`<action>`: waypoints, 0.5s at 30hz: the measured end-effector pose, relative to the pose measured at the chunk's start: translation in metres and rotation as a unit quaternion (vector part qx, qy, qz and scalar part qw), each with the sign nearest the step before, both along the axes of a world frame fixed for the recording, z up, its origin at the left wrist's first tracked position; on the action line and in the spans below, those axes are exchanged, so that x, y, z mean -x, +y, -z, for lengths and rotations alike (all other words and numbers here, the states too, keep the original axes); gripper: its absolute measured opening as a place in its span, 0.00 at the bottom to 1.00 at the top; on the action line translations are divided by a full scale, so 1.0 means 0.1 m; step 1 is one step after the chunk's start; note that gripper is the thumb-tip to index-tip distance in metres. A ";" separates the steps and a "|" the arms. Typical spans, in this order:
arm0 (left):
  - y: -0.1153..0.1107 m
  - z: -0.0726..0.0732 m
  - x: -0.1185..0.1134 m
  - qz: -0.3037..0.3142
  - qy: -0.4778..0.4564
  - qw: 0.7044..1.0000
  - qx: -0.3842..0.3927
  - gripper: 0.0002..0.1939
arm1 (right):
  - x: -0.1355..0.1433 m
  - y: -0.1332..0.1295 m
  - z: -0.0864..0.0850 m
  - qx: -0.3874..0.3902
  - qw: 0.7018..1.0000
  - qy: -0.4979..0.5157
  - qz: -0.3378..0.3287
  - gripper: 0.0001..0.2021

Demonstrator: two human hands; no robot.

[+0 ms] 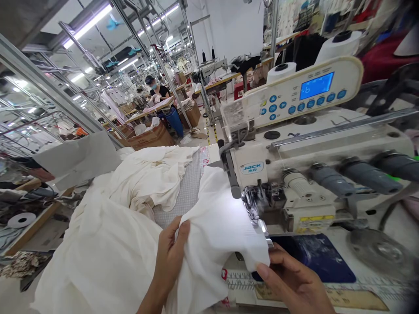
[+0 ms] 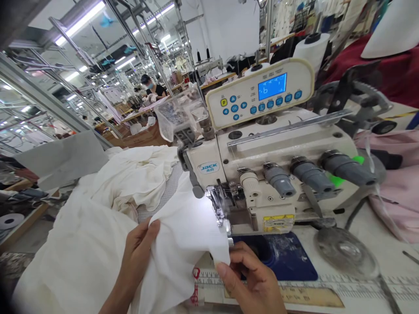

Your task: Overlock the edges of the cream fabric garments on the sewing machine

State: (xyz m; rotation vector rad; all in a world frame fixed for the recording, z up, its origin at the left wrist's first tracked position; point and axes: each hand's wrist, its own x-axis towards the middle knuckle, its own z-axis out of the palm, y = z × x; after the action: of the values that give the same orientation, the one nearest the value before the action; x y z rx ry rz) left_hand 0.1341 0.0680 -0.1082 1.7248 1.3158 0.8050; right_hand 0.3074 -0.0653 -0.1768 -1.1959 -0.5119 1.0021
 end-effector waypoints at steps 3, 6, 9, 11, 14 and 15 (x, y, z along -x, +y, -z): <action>0.08 -0.01 -0.03 0.005 0.009 1.000 -0.016 0.19 | -0.01 0.01 -0.05 -0.006 1.000 0.005 0.003 0.11; 0.22 -0.05 -0.09 0.022 0.051 0.995 -0.078 0.18 | 0.00 0.02 -0.11 0.013 0.999 0.021 0.025 0.13; 0.30 -0.09 -0.20 0.017 0.123 0.976 -0.181 0.15 | 0.01 0.02 -0.16 0.038 0.997 0.038 0.050 0.15; 0.23 -0.12 -0.31 0.008 0.151 0.946 -0.287 0.10 | 0.01 0.02 -0.17 0.051 0.996 0.042 0.053 0.16; -0.06 -0.15 -0.50 0.110 0.148 0.870 -0.457 0.16 | 0.01 0.02 -0.19 0.059 0.996 0.047 0.049 0.17; -0.18 -0.15 -0.56 0.166 0.142 0.848 -0.484 0.16 | 0.01 0.01 -0.20 0.059 0.995 0.062 0.045 0.16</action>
State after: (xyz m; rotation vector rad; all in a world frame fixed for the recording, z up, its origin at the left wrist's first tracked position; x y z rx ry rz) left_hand 0.1899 0.0503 -0.0931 2.8595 0.7312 1.1342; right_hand 0.3065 -0.0640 -0.1571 -1.2418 -0.3017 1.0329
